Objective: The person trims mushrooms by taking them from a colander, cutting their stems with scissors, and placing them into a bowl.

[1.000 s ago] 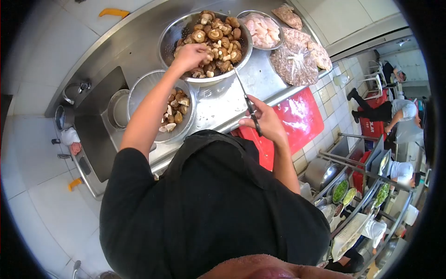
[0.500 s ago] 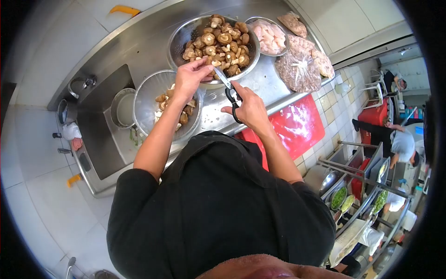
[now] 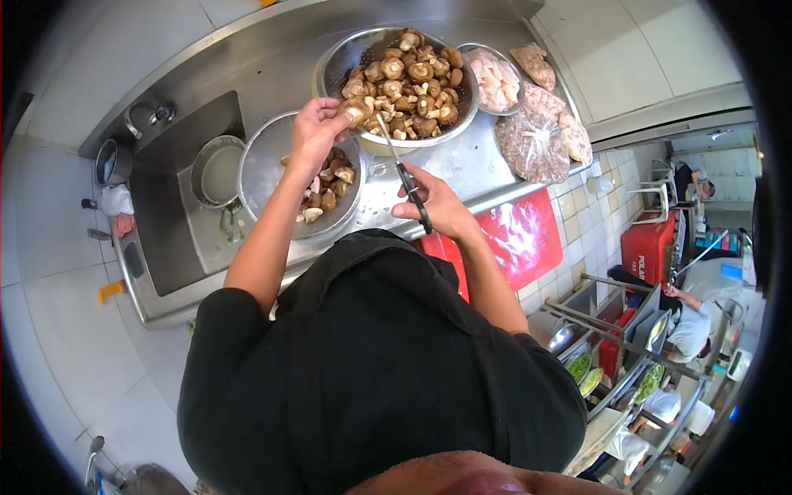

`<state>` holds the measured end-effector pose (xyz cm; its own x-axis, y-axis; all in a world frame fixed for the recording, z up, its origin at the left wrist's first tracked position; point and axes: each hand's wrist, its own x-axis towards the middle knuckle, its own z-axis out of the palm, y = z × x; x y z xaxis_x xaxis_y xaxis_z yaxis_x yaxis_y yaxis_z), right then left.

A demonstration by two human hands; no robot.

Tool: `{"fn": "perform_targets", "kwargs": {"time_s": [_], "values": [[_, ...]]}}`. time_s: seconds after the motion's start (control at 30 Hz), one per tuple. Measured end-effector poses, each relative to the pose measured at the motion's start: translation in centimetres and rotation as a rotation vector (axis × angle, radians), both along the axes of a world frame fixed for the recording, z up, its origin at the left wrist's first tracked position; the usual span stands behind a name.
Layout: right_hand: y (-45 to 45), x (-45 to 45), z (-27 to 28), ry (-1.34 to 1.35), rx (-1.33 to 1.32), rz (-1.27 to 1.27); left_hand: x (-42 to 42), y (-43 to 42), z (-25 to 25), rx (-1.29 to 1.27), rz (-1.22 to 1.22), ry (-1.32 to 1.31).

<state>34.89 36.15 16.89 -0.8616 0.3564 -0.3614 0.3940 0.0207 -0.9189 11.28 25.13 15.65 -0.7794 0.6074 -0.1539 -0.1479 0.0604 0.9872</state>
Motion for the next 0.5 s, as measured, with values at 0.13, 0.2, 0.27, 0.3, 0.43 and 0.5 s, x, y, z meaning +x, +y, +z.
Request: {"fn": "perform_targets", "kwargs": {"time_s": [0.13, 0.2, 0.27, 0.3, 0.43, 0.5], "values": [[-1.8, -1.6, -0.5, -0.033, -0.011, 0.134, 0.9, -3.4, -1.4, 0.033, -0.002, -0.051], [-2.5, -2.7, -0.7, -0.048, 0.009, 0.210, 1.5, -5.1, -1.9, -0.010, 0.020, -0.039], [-2.9, -3.5, -1.8, -0.060, 0.023, 0.262, 1.9, -6.7, -2.7, -0.059, 0.030, -0.033], [-3.0, -3.9, -2.2, -0.071, 0.029, 0.295, 2.2, -7.3, -2.7, -0.044, 0.065, -0.040], [-3.8, -5.4, -3.6, -0.110, 0.077, 0.392, 2.6, -9.6, -4.3, -0.127, 0.081, -0.084], [-3.7, -5.6, -3.9, -0.139, 0.132, 0.430, 2.6, -10.7, -4.3, -0.281, 0.043, -0.057]]}}
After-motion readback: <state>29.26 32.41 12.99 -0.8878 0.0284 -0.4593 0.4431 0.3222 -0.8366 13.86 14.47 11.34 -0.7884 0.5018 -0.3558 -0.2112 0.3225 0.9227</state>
